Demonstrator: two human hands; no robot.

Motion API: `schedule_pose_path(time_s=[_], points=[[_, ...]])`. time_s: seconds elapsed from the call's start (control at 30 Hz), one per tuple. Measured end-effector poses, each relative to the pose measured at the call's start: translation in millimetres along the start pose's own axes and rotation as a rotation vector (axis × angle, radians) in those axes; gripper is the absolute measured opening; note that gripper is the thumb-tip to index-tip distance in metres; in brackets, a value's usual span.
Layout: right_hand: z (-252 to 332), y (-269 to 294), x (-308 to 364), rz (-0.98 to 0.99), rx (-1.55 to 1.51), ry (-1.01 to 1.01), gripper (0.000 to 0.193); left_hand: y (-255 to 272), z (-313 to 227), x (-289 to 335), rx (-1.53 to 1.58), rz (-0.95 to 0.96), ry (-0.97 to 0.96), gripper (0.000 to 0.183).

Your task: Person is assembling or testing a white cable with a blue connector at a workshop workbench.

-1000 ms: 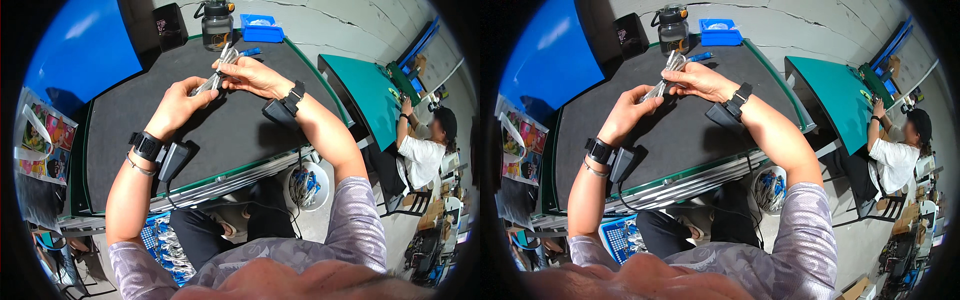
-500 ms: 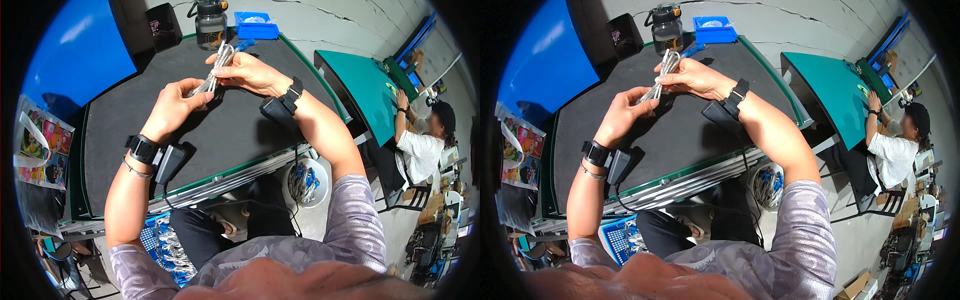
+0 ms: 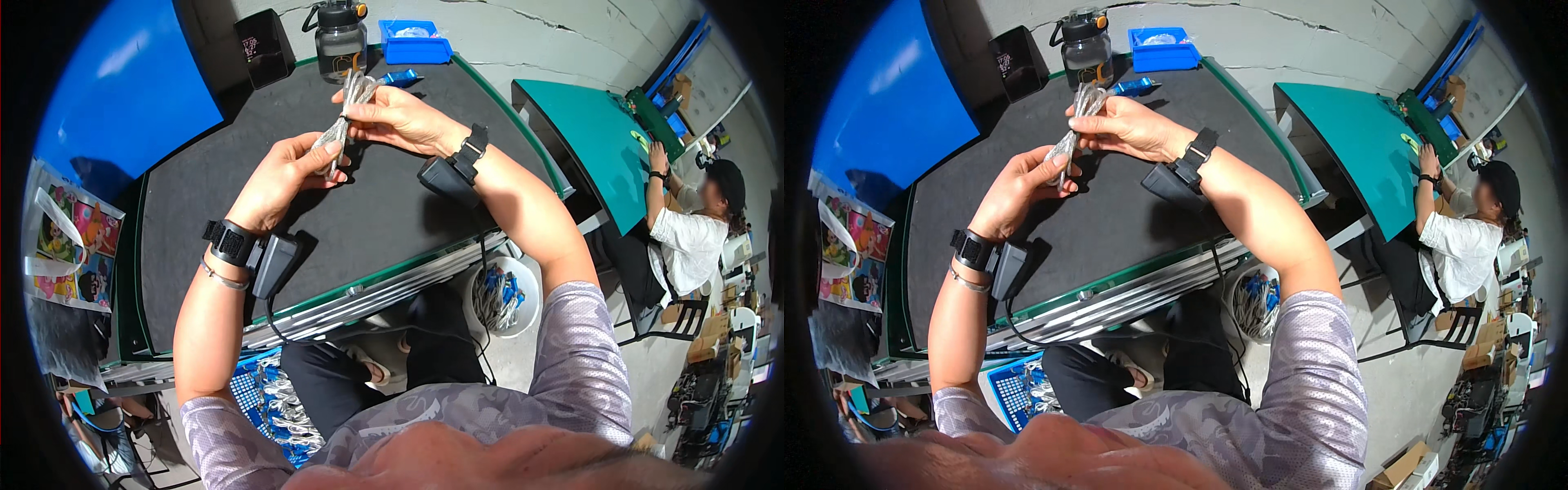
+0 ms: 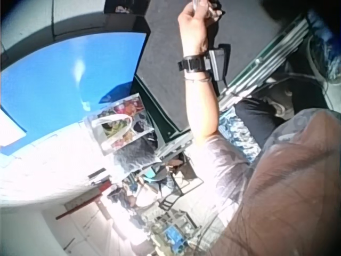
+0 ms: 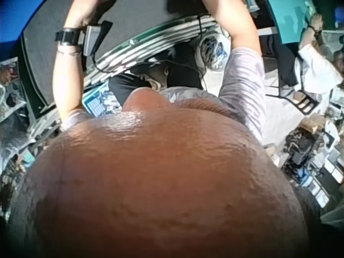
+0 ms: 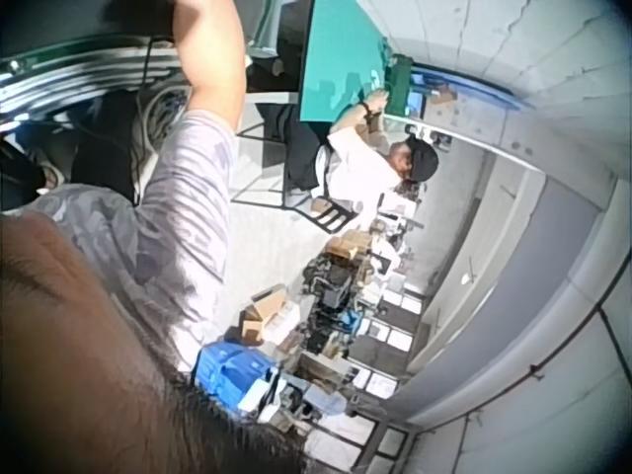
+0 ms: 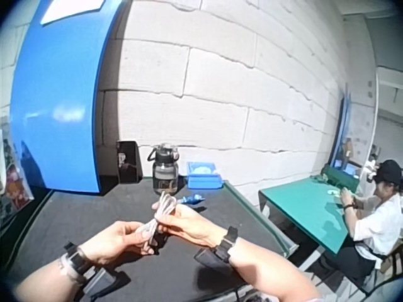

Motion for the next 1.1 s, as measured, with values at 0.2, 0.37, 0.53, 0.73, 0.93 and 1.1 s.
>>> schedule_pose_path(time_s=[0.2,0.37,0.53,0.73,0.93,1.1], points=[[-10,9,0,-0.065,-0.091,-0.084,0.038,0,-2,3,0.032,-0.024,0.012,0.042],[-12,7,1,-0.050,-0.023,-0.107,0.037,-1,-15,8,-0.255,-0.107,-0.076,0.049],[-12,7,1,-0.041,-0.026,-0.076,0.036,3,-26,9,-0.398,-0.204,-0.197,0.047],[-10,9,0,-0.096,-0.019,-0.089,0.031,8,-18,4,-0.383,-0.214,-0.117,0.038],[-11,8,0,-0.062,-0.073,-0.083,0.029,-2,-12,2,-0.086,-0.042,-0.050,0.038],[-12,11,4,-0.155,-0.083,-0.163,0.034,1,-8,5,-0.141,-0.085,-0.034,0.038]])
Point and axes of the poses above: each hand's wrist, its own x-axis away from the middle knuckle, its own y-axis out of the back of the hand, z = x × y, the point moved 10 cm from there along -x, towards the middle knuckle, and after that the axes turned 8 degrees about y, right-handed, at the moved point
